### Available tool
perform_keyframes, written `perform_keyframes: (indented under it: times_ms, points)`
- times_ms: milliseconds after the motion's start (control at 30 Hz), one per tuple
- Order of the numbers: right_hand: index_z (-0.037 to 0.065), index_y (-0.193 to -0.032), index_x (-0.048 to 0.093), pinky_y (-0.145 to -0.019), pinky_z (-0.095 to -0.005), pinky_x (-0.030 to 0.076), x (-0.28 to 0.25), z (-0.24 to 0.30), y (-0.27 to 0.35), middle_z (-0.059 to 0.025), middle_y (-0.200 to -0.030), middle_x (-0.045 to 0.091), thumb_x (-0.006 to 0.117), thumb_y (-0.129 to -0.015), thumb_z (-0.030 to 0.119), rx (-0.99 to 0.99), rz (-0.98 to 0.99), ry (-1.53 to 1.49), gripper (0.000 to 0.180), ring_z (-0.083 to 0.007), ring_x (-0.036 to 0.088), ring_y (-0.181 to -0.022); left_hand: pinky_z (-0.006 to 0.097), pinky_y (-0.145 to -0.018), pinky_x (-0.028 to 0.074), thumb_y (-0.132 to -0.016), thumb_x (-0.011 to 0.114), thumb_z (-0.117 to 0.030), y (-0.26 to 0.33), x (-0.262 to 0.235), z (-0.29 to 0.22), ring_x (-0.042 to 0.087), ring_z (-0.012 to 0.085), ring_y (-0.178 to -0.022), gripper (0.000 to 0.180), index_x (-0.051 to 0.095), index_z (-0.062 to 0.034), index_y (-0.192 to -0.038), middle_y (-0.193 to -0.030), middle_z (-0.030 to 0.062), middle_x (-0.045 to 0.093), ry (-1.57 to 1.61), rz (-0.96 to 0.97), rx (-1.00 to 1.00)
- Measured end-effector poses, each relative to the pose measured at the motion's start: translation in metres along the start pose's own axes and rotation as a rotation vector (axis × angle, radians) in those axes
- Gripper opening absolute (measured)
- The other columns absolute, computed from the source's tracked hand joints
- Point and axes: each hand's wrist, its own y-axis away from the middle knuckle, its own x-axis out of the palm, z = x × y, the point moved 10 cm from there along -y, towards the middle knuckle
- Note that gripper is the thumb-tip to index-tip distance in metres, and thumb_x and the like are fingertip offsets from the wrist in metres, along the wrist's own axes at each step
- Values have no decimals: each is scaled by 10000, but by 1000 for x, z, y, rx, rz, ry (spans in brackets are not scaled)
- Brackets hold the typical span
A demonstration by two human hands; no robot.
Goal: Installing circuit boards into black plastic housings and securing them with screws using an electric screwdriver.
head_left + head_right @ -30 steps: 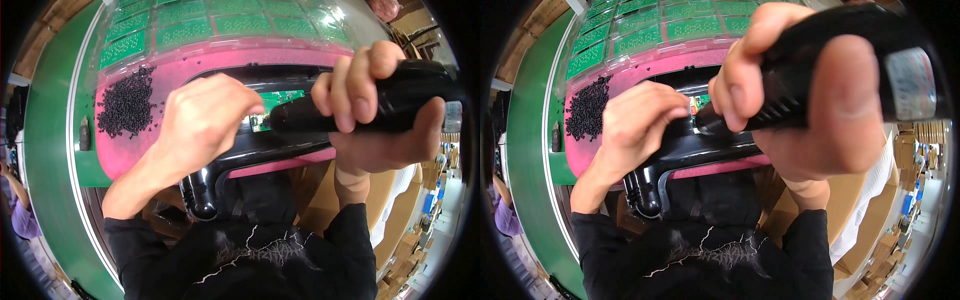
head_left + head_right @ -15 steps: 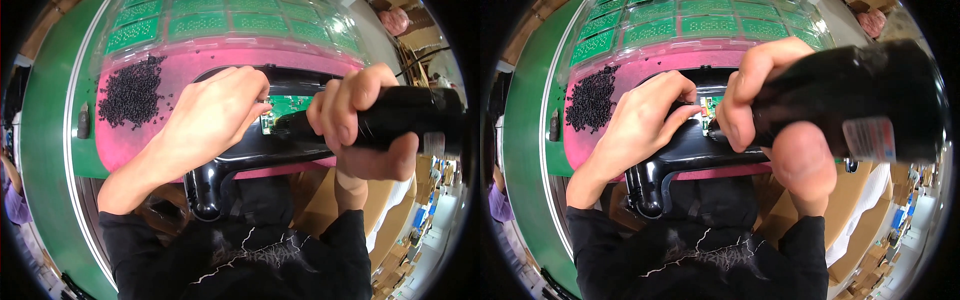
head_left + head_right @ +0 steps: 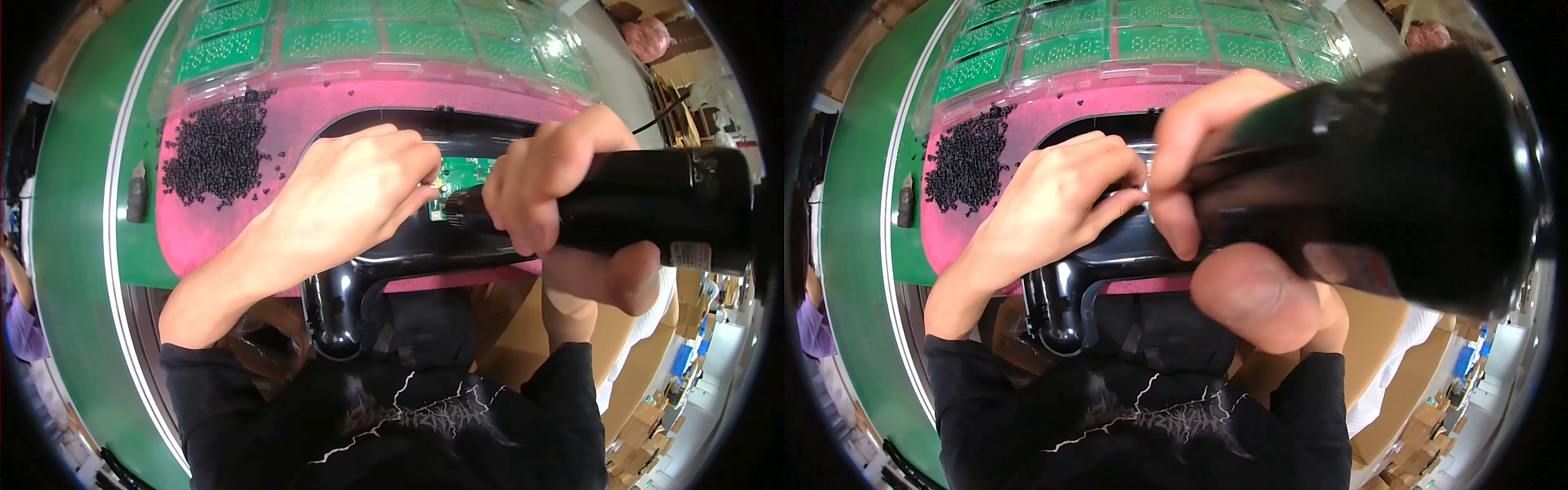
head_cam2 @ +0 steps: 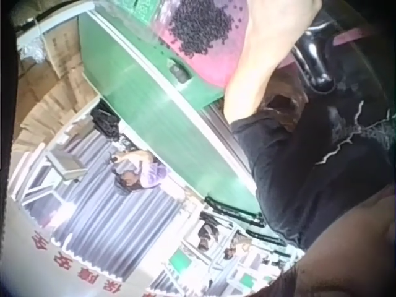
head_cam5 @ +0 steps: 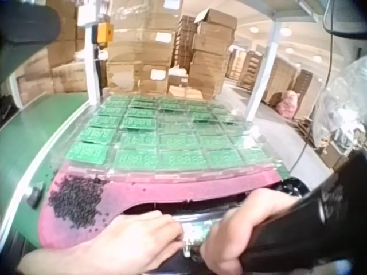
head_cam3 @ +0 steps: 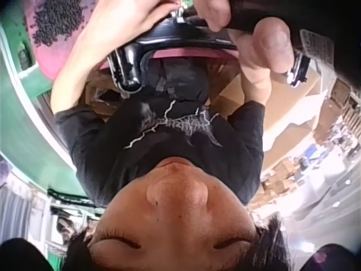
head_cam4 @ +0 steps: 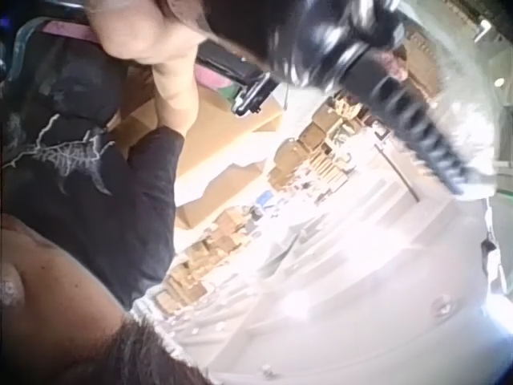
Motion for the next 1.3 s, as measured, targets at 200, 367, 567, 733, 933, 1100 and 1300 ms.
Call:
perform_keyframes:
  times_ms: [200,367,567,733,933,1100,1300]
  points:
    - [103,-1032,522,-575,-267,433,-19,40,7,38,-742,586,758,-787,571,-464,188,-394,578,-88,534,-586,401,-670,521,-807,744,-98,-8,16,-9,639,307,-809,172,628,2,-884,-833,99,645,92,94,70]
    - [86,-1035,520,-559,-272,430,-41,41,10,31,-734,578,714,-810,574,-455,117,-343,571,-92,523,-570,373,-634,508,-774,770,-46,-20,1,-13,632,296,-738,185,649,21,-896,-816,118,667,338,-24,118]
    - [65,-1039,519,-538,-279,427,-69,42,10,23,-723,569,661,-837,577,-432,37,-265,568,-97,510,-550,356,-705,527,-780,780,-102,-24,11,-4,654,294,-861,307,674,25,-1039,-948,126,694,407,102,-59]
    - [41,-1003,524,-520,-286,403,-98,23,7,16,-676,537,563,-878,605,-342,-134,-156,579,-99,461,-510,429,-922,494,-770,785,-132,-19,19,0,600,362,-1092,486,602,-2,-1201,-1163,162,641,53,138,-113]
    - [27,-992,523,-510,-285,397,-104,9,5,-6,-657,527,574,-881,582,-335,-111,-129,568,-110,453,-497,431,-933,492,-761,779,-115,-19,23,-1,589,360,-1109,502,588,-6,-1213,-1184,160,624,-6,199,-86]
    - [38,-995,501,-514,-278,394,-95,6,-4,-8,-661,532,638,-857,580,-252,-25,-181,576,-109,465,-511,428,-920,499,-761,773,-109,-20,19,-1,596,358,-1088,481,594,14,-1190,-1176,160,628,-13,193,-80]
    - [34,-985,508,-514,-251,386,-82,6,-9,5,-655,518,669,-833,573,-208,-28,-96,583,-92,472,-527,394,-834,512,-789,746,-41,-20,1,3,630,322,-975,301,640,23,-1063,-1064,151,654,68,61,-121]
